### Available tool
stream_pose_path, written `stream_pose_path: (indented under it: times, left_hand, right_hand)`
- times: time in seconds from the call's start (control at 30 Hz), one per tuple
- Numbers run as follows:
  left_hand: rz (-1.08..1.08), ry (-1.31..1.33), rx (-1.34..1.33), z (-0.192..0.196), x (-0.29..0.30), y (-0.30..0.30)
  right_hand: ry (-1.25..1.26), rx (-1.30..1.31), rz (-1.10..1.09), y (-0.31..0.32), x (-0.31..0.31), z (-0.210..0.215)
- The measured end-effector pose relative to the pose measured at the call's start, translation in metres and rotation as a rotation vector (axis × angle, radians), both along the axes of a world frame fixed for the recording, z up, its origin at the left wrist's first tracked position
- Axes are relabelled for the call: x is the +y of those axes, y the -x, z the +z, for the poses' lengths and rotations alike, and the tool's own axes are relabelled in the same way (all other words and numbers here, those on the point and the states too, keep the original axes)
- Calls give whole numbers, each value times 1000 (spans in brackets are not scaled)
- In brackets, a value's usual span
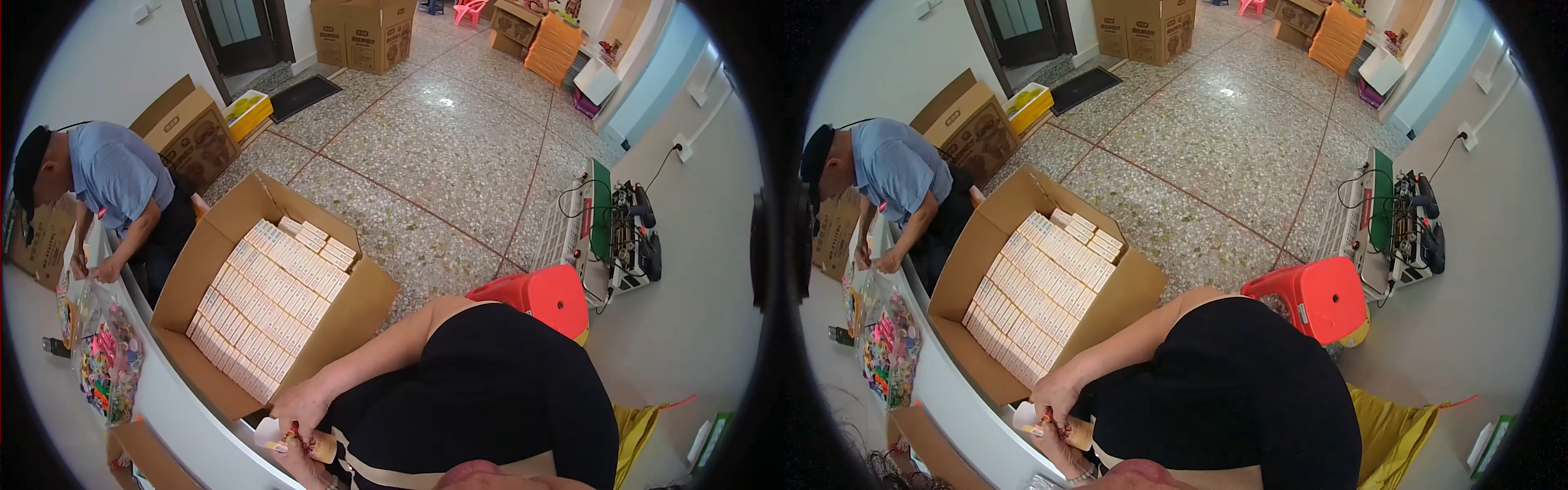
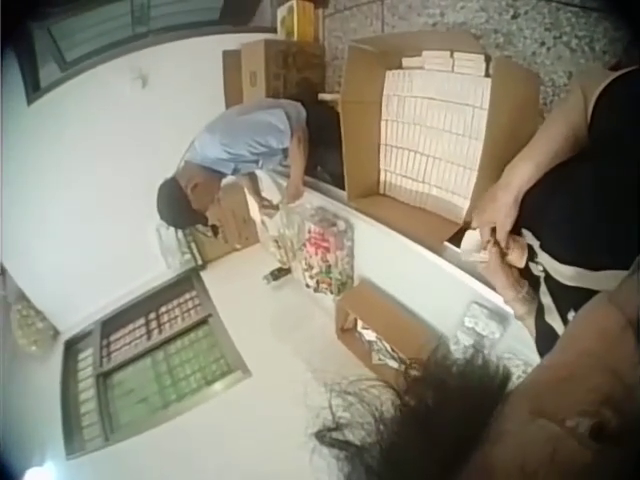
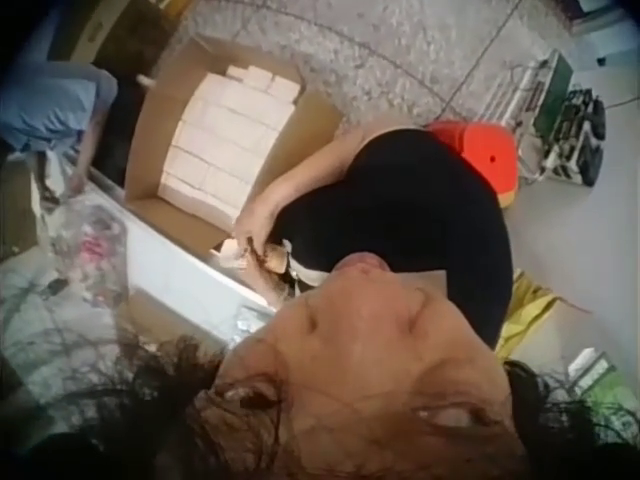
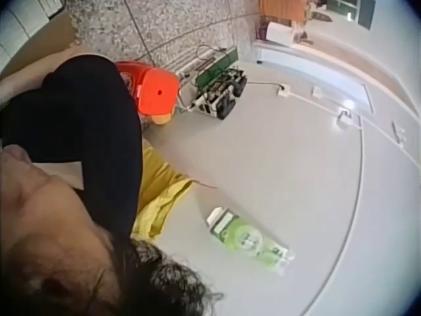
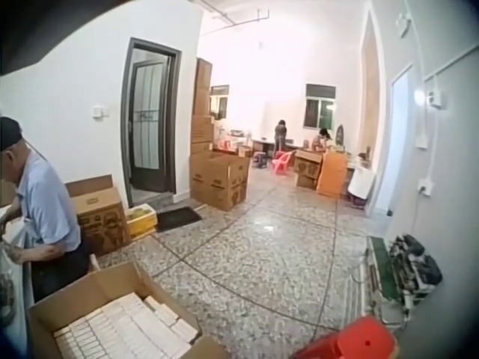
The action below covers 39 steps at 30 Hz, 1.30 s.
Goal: The person is seen taking small toy items and paper cards, placing them into plastic bags, and then packing those bags into a cardboard shipping box.
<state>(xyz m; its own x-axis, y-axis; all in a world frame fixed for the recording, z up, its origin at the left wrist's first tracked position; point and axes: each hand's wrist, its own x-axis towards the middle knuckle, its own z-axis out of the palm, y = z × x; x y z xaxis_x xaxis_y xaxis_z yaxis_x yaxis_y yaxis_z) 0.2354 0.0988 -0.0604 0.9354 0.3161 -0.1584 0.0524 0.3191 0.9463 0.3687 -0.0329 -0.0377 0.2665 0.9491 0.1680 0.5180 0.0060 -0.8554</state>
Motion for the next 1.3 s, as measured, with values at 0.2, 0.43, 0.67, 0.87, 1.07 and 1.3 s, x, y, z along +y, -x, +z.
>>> stream_pose_path:
  times: [0.2, 0.43, 0.67, 0.87, 1.07, 1.3]
  left_hand:
    - [238, -65, 17, 10, -11, -14]
    - [312, -115, 23, -6, -7, -5]
    - [146, 164, 131, 37, -41, 9]
    - [192, 15, 76, 20, -29, 17]
    - [289, -93, -5, -4, -16, 23]
    - [487, -123, -52, 5, -37, 25]
  right_hand:
    - [-176, 474, -317, 8, -11, 18]
    - [-86, 942, -150, 12, 1, -27]
    - [-96, 958, -278, 19, -2, -46]
    - [-112, 755, -277, 26, 3, -48]
    - [-179, 714, -262, 22, -7, -30]
    - [-95, 584, -188, 23, -8, -23]
